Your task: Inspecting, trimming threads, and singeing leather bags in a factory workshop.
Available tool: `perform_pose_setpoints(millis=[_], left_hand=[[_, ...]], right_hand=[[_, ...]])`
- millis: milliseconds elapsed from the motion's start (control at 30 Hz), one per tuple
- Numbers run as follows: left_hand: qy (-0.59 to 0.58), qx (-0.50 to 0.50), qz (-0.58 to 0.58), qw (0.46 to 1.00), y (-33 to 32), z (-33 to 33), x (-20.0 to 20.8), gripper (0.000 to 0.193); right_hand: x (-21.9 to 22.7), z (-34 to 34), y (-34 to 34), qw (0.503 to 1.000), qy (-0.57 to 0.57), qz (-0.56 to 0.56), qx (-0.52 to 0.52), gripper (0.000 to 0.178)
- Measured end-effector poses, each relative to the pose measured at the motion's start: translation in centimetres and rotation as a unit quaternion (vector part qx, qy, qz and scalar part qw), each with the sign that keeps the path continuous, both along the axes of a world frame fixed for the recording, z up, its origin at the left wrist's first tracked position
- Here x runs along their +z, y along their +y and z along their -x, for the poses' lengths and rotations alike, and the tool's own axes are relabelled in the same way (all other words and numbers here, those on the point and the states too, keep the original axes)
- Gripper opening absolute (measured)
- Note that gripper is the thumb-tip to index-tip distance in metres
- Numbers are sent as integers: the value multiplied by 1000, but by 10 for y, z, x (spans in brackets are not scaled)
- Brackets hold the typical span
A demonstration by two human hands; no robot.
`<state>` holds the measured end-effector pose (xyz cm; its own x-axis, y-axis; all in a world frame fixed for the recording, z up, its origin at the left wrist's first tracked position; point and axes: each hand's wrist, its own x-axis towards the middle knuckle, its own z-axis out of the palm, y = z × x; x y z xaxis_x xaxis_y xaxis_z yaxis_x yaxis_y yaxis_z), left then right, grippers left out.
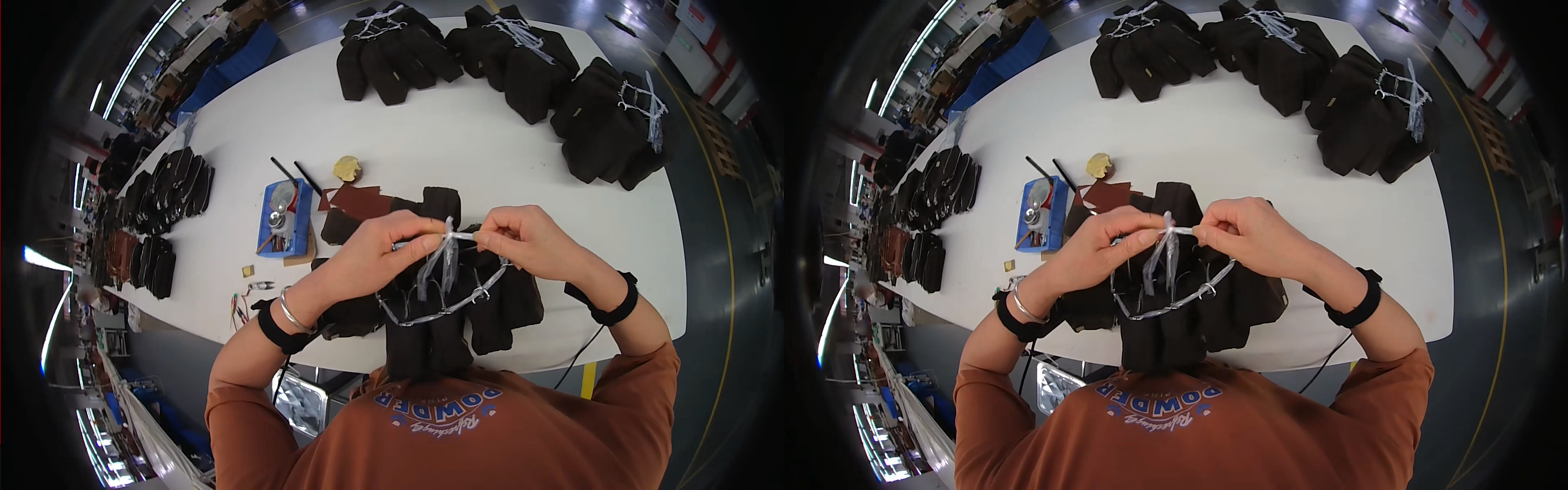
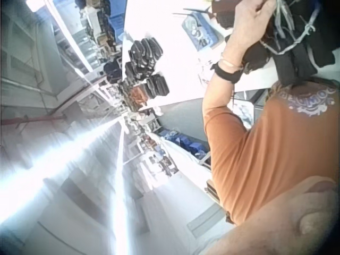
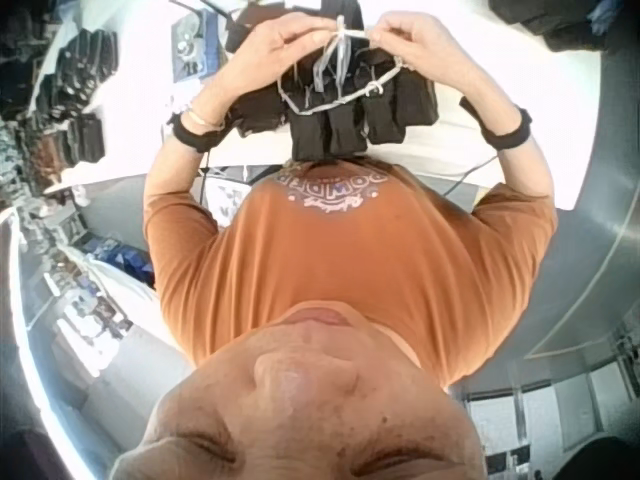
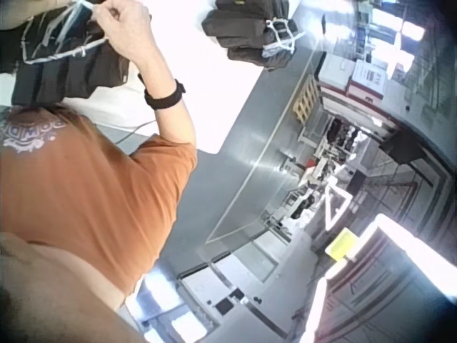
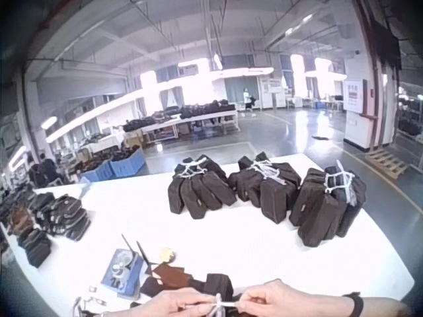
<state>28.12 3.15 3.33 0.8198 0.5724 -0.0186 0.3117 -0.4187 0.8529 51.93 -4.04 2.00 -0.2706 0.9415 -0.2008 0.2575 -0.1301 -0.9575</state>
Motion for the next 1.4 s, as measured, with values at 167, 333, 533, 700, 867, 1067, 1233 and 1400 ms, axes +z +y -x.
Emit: perform_pose_setpoints(millis=[167,333,533,700,867,1067,1233,1400], left_hand=[[67,16,-69,995,-9,52,12,33],[161,-13,-288,944,-47,88,-24,34],[94,-26,-307,947,-36,83,-44,19],[-7,3,-251,968,-36,73,-42,12],[-44,0,-230,972,-34,77,-44,14],[-149,109,-228,956,-34,78,-15,12],[-211,225,-292,905,-36,95,-15,12],[-82,223,-164,957,-28,86,-93,29]], right_hand=[[5,19,-14,1000,-25,-7,-12,41],[9,64,-26,989,-78,-80,92,47],[-13,107,-35,908,-350,-166,158,46],[-16,135,-27,878,-429,-178,115,36],[-25,148,-23,863,-452,-220,40,13],[13,109,-15,874,-410,-260,-8,14],[73,35,14,859,-402,-303,-96,13],[133,-65,60,809,-436,-355,-169,15]])
